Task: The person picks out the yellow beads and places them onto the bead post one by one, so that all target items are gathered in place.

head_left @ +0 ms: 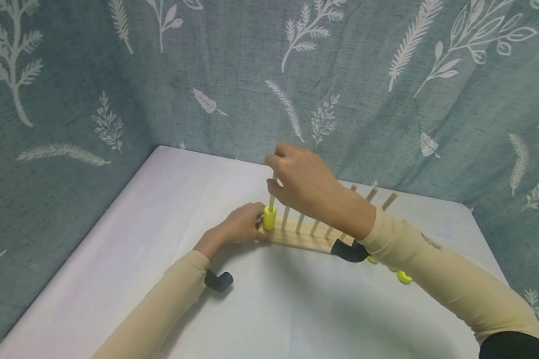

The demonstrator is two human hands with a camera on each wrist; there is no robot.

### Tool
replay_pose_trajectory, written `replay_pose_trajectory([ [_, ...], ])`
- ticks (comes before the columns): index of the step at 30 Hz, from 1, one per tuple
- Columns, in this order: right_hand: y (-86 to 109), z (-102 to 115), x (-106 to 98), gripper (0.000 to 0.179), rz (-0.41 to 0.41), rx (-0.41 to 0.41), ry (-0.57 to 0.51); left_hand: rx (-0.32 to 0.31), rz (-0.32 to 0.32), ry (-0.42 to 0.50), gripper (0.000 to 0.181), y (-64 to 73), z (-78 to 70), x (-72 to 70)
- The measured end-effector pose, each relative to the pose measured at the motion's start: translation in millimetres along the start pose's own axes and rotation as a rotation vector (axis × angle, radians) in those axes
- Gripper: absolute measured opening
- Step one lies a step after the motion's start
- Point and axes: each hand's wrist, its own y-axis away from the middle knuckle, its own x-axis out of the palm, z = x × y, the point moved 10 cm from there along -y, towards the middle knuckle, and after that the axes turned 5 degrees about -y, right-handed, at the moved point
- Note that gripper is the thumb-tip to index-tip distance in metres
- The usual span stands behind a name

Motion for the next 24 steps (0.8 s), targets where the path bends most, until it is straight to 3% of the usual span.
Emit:
replay_pose_trajectory([
  [7, 14.4, -9, -15, 0.014, -0.034, 0.007, -0.003, 0.01, 0.0, -0.005, 0.053, -0.4, -2.1, 0.0],
  [13, 39.8, -22, -45, 0.022, -0.142, 0.0, -0.009, -0.007, 0.009, -0.008, 0.054, 1.1, -0.8, 0.6],
  [17, 64.2, -38, -66, 0.024, -0.218, 0.021, 0.006, -0.014, 0.013, -0.002, 0.055, 0.8, -0.2, 0.8],
  [24, 122.0, -69, -93, 0.032, -0.27, 0.141, 0.07, -0.033, 0.025, 0.005, 0.057, -1.5, 1.0, 3.1],
])
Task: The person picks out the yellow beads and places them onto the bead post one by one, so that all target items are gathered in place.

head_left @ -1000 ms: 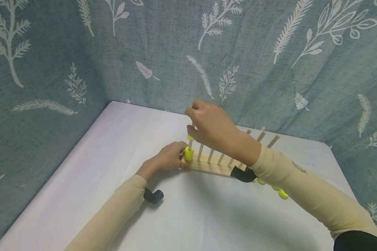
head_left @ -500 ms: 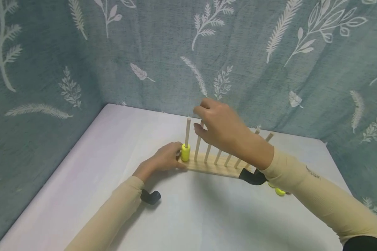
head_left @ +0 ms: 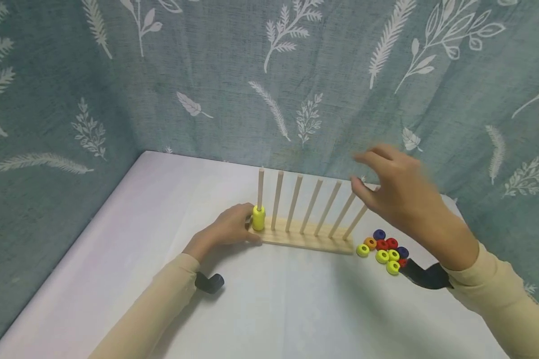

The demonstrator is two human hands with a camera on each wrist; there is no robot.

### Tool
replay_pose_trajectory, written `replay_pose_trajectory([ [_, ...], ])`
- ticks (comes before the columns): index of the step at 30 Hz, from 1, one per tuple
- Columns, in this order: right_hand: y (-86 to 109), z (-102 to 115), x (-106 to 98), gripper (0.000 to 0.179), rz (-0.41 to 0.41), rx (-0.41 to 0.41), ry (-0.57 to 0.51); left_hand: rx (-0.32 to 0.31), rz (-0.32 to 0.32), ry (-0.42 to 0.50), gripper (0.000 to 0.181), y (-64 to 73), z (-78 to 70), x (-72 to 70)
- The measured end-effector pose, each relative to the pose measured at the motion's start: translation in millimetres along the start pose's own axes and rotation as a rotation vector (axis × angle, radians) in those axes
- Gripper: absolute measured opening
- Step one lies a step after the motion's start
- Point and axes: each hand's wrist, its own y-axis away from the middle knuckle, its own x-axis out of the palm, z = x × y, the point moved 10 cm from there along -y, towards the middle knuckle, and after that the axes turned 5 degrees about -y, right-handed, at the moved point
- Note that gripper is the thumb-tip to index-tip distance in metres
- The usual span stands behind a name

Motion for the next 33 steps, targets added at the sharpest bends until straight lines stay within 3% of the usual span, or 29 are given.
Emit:
replay_pose_trajectory([
  [6, 39.3, -30, -9, 0.032, 0.004, 0.116, 0.068, 0.002, -0.005, 0.006, 0.057, 3.4, 1.3, -2.3],
  [14, 89.7, -62, 4, 0.029, 0.01, 0.247, 0.086, 0.009, -0.002, 0.014, 0.054, 0.0, 2.4, 0.1],
  [19, 116.4, -81, 28, 0.03, 0.076, 0.336, 0.056, 0.001, 0.002, 0.015, 0.056, 0.7, 1.5, -1.1],
  [25, 138.9, -98, 72, 0.03, 0.198, 0.424, -0.003, -0.024, -0.001, 0.006, 0.061, 1.7, 1.4, -5.5],
  [33, 155.9, -97, 111, 0.022, 0.209, 0.413, -0.043, -0.047, 0.013, 0.011, 0.062, 0.8, 2.7, -0.2],
])
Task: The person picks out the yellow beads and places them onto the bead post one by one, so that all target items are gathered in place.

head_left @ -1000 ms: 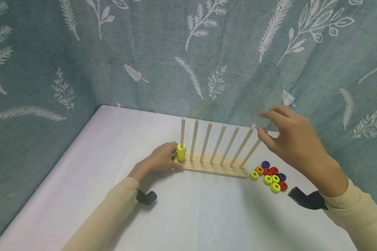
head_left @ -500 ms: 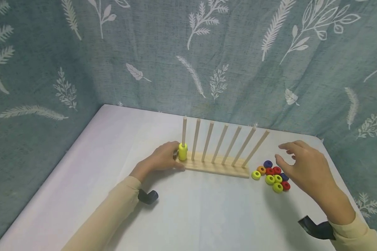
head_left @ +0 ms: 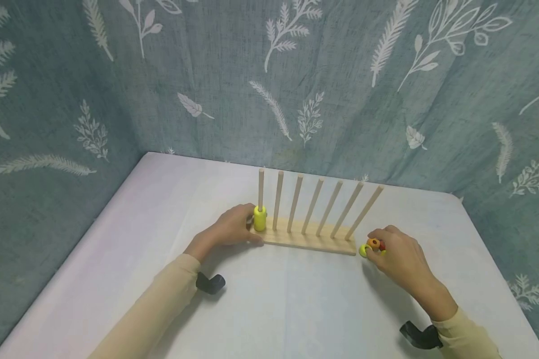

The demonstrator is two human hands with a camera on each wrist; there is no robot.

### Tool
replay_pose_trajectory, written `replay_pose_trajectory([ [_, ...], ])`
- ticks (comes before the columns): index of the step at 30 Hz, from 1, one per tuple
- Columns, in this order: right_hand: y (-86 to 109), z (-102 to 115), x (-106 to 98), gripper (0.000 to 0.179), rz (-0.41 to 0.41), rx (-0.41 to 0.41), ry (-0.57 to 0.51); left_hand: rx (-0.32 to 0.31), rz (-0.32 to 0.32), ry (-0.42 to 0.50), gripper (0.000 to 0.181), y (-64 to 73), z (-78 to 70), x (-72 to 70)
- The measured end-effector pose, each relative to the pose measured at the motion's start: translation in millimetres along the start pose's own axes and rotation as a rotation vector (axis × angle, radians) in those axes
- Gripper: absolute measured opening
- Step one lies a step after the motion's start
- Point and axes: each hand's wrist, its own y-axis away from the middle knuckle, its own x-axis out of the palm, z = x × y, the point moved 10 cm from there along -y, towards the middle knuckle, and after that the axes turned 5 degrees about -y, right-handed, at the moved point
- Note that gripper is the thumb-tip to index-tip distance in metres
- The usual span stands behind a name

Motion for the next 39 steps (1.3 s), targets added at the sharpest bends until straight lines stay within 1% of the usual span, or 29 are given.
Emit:
replay_pose_trajectory([
  [5, 0.9, 1, 13, 0.021, -0.006, -0.008, 0.004, 0.003, -0.004, -0.001, 0.063, 1.8, 0.2, 1.0],
  [11, 0.6, -1, 25, 0.021, 0.021, 0.033, 0.062, 0.017, -0.011, -0.002, 0.062, 2.1, -0.4, 0.1],
  [16, 0.9, -3, 29, 0.022, 0.026, 0.054, 0.084, 0.024, -0.015, -0.007, 0.064, 1.7, -0.1, 0.7],
  [21, -1.1, -4, 34, 0.022, 0.048, 0.061, 0.098, 0.023, -0.015, -0.003, 0.064, 1.7, 0.1, 1.3],
  [26, -2.1, -6, 37, 0.018, 0.059, 0.081, 0.095, 0.028, -0.014, -0.002, 0.063, 1.2, -0.6, 1.4],
  [32, -2.5, -9, 42, 0.014, 0.097, 0.118, 0.082, 0.039, -0.015, -0.008, 0.061, 0.1, -2.4, 0.8],
  [39, -3.4, -7, 44, 0.012, 0.116, 0.119, 0.052, 0.038, -0.014, -0.013, 0.06, 0.0, -2.4, 0.0],
])
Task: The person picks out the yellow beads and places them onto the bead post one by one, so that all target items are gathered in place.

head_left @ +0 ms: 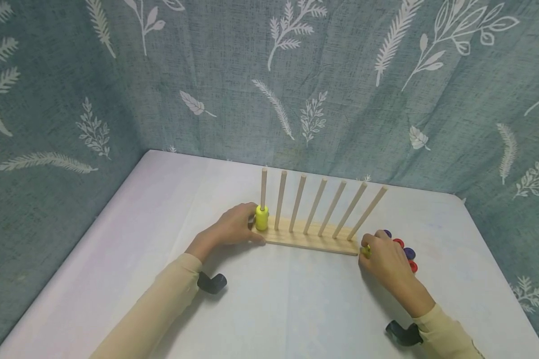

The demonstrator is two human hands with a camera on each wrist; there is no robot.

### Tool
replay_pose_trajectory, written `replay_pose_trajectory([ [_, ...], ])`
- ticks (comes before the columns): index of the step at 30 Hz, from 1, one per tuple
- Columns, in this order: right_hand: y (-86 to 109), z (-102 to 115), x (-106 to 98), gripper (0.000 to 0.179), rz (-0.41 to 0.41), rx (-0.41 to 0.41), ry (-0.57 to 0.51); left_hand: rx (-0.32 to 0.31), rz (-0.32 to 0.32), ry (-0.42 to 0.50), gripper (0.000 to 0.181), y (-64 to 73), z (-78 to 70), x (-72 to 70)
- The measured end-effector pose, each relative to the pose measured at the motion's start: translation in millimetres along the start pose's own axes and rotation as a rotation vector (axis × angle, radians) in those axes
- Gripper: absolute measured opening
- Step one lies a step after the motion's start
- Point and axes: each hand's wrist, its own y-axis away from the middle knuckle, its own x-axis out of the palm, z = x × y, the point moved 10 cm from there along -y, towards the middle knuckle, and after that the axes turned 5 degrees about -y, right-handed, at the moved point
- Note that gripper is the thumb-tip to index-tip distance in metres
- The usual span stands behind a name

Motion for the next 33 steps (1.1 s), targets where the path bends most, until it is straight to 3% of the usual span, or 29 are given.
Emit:
replay_pose_trajectory([
  [17, 3.8, -2, -8, 0.015, -0.031, 0.02, -0.022, -0.014, 0.01, 0.008, 0.059, -0.6, 0.3, 1.1],
  [33, 13.6, 15, -39, 0.017, -0.197, -0.081, -0.019, -0.01, 0.001, 0.011, 0.06, 0.2, 1.3, -0.3],
])
